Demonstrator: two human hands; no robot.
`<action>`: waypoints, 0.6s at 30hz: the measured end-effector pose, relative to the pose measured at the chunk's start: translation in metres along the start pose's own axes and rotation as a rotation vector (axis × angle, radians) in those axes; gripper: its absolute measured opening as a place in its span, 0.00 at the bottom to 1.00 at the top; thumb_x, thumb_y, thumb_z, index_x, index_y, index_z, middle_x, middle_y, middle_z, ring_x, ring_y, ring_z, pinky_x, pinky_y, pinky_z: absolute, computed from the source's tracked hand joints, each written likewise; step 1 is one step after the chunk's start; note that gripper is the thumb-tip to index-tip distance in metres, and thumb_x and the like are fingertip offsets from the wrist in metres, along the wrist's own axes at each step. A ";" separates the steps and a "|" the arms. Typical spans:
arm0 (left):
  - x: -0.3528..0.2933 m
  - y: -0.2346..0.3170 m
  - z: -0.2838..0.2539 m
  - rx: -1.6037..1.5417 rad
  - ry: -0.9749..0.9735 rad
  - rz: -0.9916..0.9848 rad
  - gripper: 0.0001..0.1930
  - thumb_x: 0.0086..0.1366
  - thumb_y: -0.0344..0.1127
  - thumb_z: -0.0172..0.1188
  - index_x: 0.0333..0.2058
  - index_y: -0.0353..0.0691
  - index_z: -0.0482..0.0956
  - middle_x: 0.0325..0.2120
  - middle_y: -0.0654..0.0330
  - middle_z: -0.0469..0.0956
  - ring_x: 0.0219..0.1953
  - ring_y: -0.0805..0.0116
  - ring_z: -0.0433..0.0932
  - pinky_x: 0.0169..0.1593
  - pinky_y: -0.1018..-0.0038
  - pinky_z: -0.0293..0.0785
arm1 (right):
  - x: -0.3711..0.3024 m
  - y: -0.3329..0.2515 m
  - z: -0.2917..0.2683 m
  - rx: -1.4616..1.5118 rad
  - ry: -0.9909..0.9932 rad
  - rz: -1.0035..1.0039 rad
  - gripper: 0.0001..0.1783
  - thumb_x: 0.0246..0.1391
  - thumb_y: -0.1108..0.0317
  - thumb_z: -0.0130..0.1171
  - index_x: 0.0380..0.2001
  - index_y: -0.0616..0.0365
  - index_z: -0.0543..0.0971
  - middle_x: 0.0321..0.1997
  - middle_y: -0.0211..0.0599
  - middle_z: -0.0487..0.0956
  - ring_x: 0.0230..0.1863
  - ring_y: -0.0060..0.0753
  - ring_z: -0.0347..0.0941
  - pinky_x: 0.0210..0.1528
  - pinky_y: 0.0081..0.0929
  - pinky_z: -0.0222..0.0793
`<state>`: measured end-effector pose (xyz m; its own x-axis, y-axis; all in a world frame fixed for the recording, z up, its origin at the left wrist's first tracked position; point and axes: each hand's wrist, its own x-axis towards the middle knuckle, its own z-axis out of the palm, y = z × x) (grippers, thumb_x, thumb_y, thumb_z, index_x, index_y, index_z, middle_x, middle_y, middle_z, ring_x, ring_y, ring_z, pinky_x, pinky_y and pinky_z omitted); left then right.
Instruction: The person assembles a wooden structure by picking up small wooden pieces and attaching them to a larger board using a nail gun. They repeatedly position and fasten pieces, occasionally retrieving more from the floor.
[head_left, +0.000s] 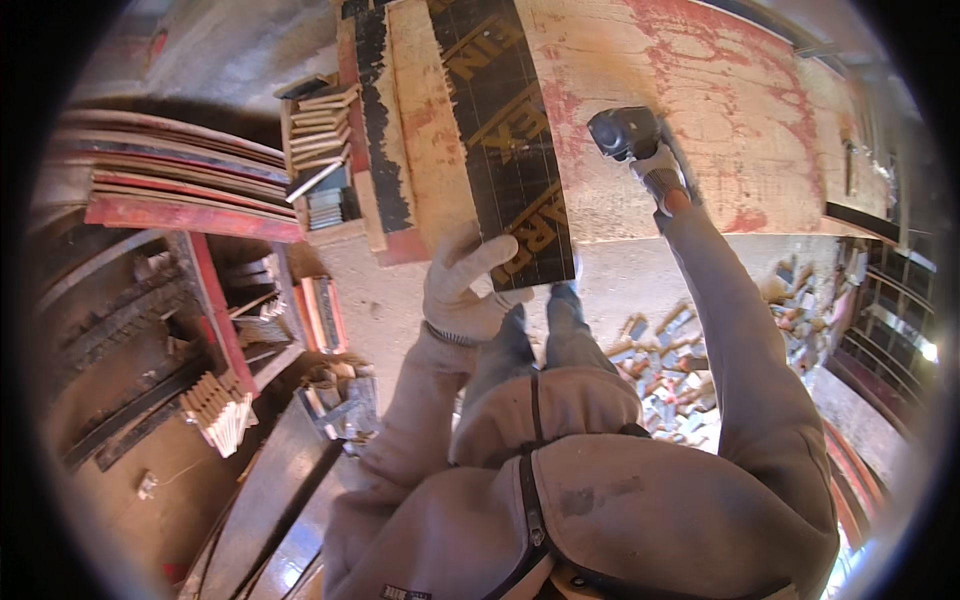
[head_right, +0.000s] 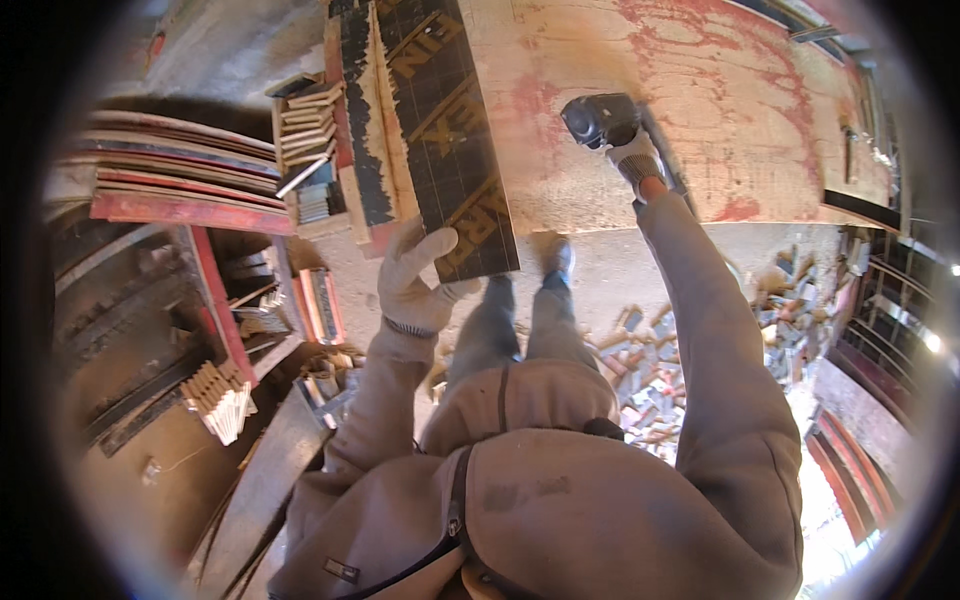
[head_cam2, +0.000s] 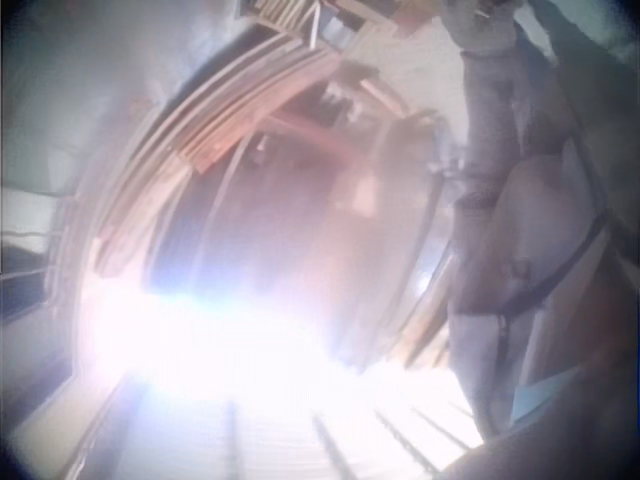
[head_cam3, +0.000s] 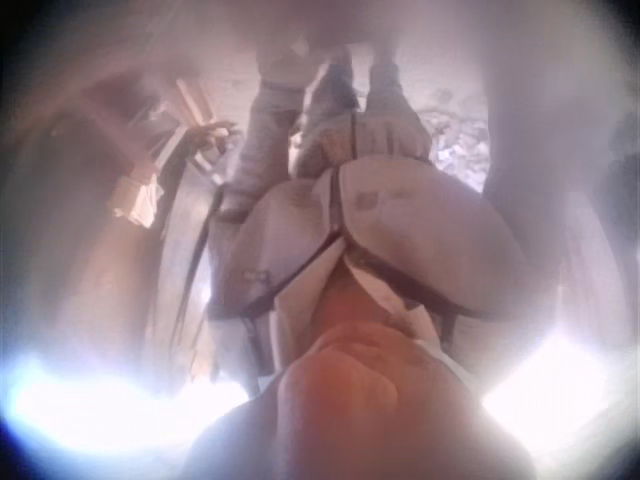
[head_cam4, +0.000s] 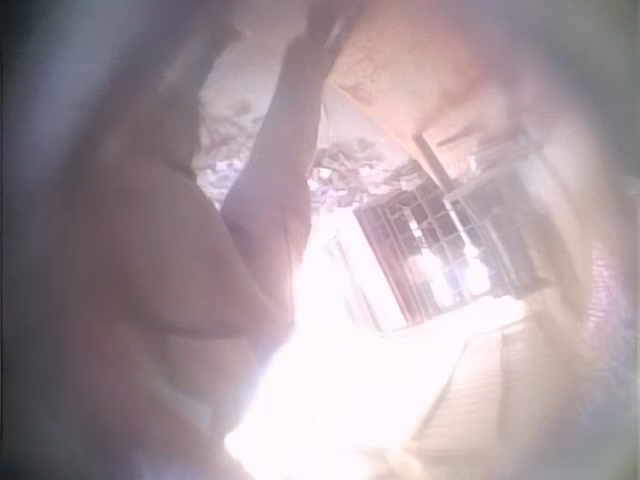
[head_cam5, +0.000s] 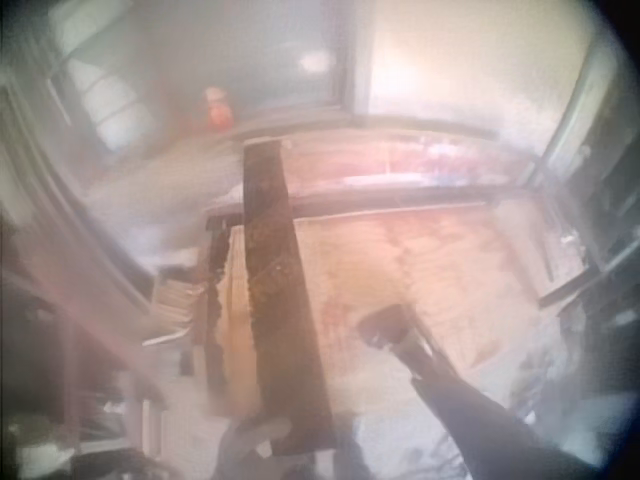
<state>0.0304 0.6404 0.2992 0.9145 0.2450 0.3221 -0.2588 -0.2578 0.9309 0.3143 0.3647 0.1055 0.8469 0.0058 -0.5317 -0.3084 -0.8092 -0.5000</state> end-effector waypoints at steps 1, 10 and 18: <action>0.001 -0.001 0.000 -0.007 -0.001 0.013 0.31 0.49 0.34 0.83 0.54 0.40 0.82 0.58 0.48 0.74 0.60 0.52 0.78 0.61 0.61 0.78 | -0.022 -0.007 -0.015 0.092 -0.075 0.086 0.28 0.48 0.63 0.70 0.51 0.64 0.76 0.28 0.38 0.81 0.25 0.38 0.79 0.28 0.38 0.79; -0.011 -0.025 0.005 -0.140 0.002 0.050 0.35 0.48 0.20 0.79 0.57 0.45 0.81 0.56 0.52 0.73 0.59 0.55 0.77 0.61 0.66 0.79 | -0.380 -0.074 -0.179 0.577 -0.372 0.210 0.08 0.57 0.70 0.63 0.25 0.61 0.80 0.16 0.36 0.75 0.16 0.30 0.73 0.22 0.29 0.71; -0.009 -0.027 0.008 -0.309 0.011 0.074 0.34 0.49 0.20 0.78 0.57 0.44 0.82 0.55 0.53 0.73 0.58 0.57 0.77 0.60 0.66 0.78 | -0.459 -0.153 -0.155 0.574 -0.407 0.192 0.04 0.54 0.77 0.61 0.26 0.64 0.79 0.14 0.35 0.74 0.13 0.29 0.70 0.17 0.25 0.68</action>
<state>0.0314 0.6375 0.2695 0.8867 0.2466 0.3911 -0.4082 0.0204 0.9127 0.0403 0.3948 0.5322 0.5617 0.2033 -0.8020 -0.7083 -0.3828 -0.5931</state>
